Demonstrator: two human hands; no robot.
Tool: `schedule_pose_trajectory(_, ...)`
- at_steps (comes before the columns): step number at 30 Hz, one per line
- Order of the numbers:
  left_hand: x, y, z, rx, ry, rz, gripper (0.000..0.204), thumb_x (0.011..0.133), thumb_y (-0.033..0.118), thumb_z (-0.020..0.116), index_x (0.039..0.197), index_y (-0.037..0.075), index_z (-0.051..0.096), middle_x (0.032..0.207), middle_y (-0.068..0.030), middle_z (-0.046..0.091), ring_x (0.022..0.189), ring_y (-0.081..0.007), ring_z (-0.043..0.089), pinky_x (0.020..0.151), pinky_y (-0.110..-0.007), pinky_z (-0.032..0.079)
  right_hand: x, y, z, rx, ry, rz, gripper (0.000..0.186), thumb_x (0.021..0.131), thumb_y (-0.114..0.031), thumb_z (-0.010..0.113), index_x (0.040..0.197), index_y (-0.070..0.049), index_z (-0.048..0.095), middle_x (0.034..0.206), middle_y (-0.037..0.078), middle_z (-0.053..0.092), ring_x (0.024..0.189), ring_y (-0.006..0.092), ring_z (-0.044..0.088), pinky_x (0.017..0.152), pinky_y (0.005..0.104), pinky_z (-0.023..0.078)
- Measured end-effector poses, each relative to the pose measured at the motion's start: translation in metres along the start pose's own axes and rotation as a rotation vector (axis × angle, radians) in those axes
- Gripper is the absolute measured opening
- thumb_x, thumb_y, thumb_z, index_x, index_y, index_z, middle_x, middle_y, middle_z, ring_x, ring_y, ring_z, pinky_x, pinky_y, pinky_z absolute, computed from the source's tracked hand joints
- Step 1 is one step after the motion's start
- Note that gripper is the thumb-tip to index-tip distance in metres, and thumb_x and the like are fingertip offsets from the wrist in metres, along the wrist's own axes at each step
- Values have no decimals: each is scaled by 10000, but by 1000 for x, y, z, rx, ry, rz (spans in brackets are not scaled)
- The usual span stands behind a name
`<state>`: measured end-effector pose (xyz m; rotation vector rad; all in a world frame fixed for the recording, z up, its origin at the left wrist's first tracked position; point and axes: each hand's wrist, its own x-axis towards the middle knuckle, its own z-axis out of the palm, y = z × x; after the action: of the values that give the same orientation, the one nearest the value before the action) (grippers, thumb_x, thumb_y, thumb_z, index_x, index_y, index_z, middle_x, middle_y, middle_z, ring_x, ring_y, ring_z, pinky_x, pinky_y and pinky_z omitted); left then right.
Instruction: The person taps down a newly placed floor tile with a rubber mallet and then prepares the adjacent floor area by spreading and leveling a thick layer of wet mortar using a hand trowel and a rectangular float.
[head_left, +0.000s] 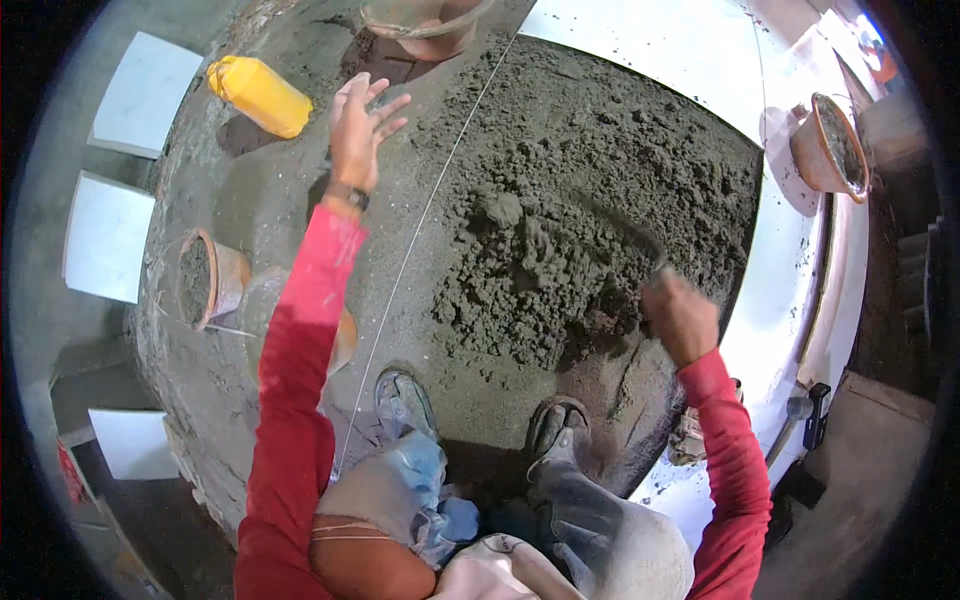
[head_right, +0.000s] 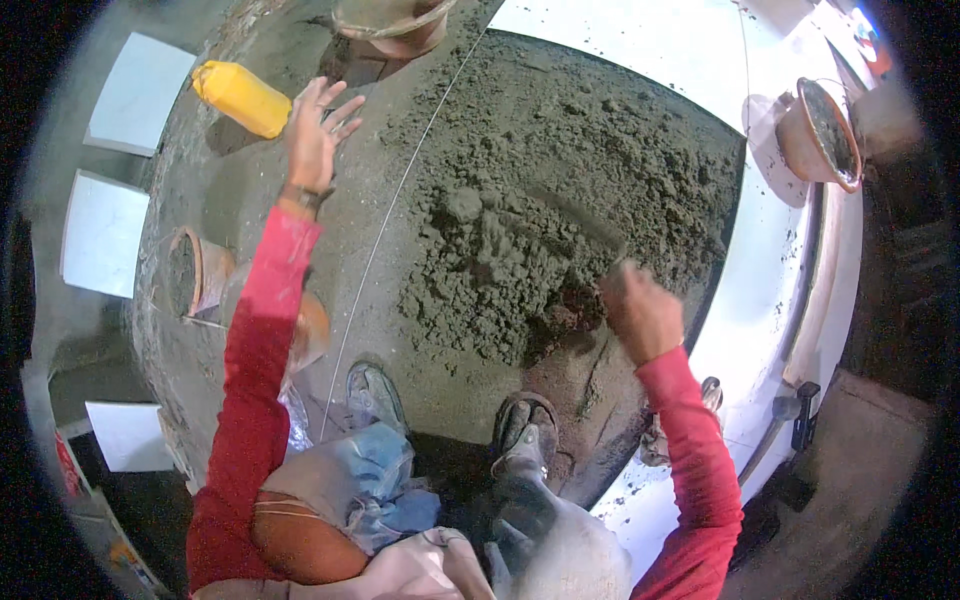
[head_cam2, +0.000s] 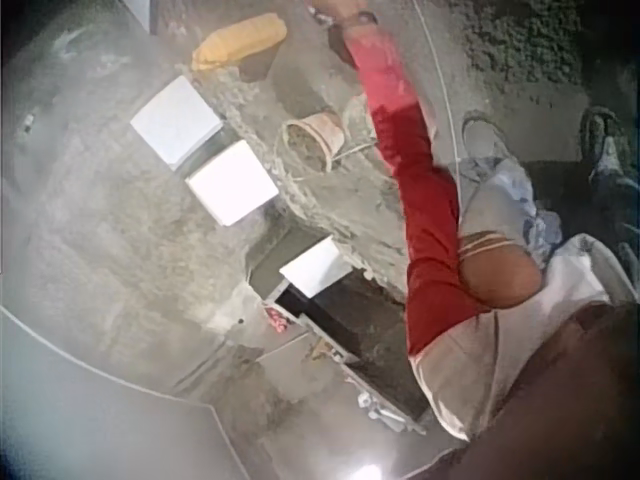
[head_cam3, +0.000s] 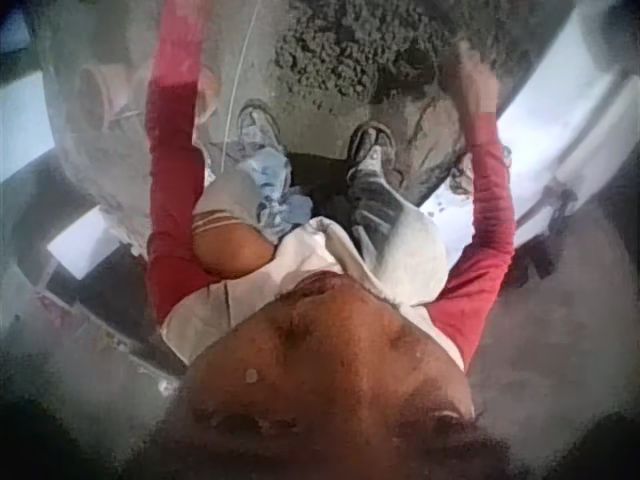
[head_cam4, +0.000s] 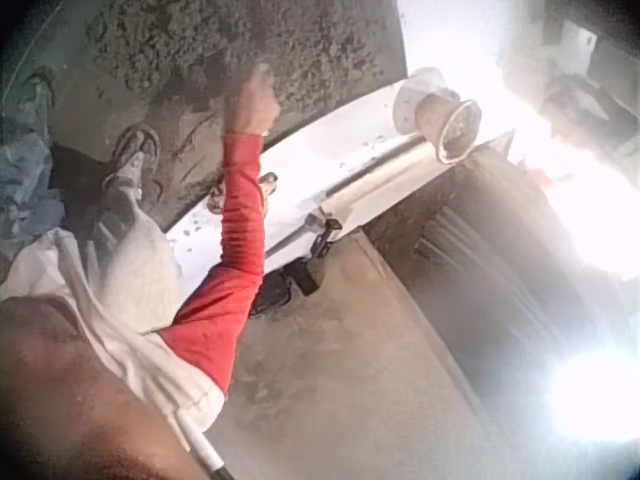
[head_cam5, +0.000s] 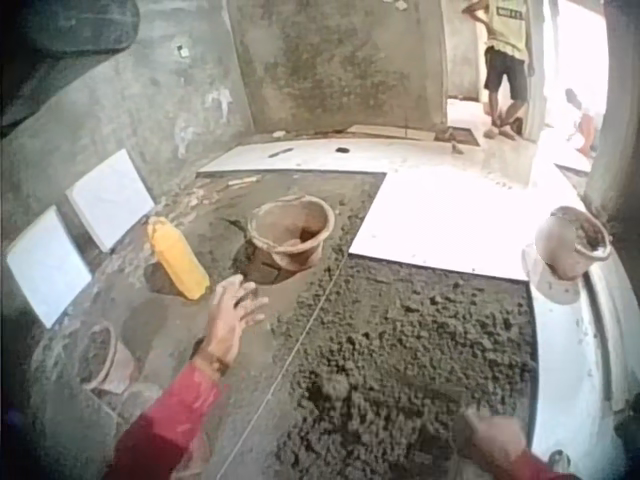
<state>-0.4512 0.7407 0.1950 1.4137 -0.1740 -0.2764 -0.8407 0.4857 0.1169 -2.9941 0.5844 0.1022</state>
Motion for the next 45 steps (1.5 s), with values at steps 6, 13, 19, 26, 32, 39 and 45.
schedule_pose_trajectory(6,-174,58,-46,400,-213,-35,449,1052,385,396,1277,8,488,1173,-157,632,951,-264,682,810,-357,526,145,30,10,64,70,281,371,1001,-375,458,1029,-15,545,880,257,692,791,428,689,673,528,548)
schedule_pose_trajectory(13,-323,115,-96,-173,-590,-137,597,1006,513,428,1187,-40,560,1062,-320,633,1049,-434,626,941,-520,464,135,-96,58,105,71,-182,327,988,-310,495,1025,10,555,715,160,679,617,329,683,540,436,559)
schedule_pose_trajectory(19,-370,90,-106,-626,-831,-183,887,819,681,610,1242,-93,513,1209,-342,557,1196,-453,537,1015,-551,395,62,-88,2,104,0,-469,283,981,-328,519,1058,-58,556,884,153,678,664,302,683,512,397,544)
schedule_pose_trajectory(26,-377,72,-120,-501,-773,-234,1005,715,746,658,1254,-89,509,1223,-336,545,1210,-451,518,1025,-553,380,7,-40,-9,-51,-94,-590,325,975,-413,521,1094,-111,522,841,154,648,611,289,677,445,377,531)
schedule_pose_trajectory(32,-363,69,-115,-579,-872,-223,1147,615,727,769,1315,-125,454,1322,-342,477,1287,-451,461,1083,-548,313,116,-42,42,-138,45,-411,325,999,-428,482,1121,-130,524,679,132,625,484,293,632,409,398,521)
schedule_pose_trajectory(39,-341,44,-124,-283,-660,-376,664,895,441,673,1268,-79,498,1278,-243,566,1221,-331,547,1041,-440,406,265,-38,37,336,-13,-146,483,1028,-378,398,921,-1,680,754,250,664,709,443,668,663,512,543)
schedule_pose_trajectory(45,-317,-45,-127,535,80,-408,391,923,174,670,1284,68,565,1213,-73,602,1144,-178,567,949,-317,471,206,-98,54,283,-338,-434,346,969,-266,509,877,18,683,761,251,661,708,401,661,652,468,523)
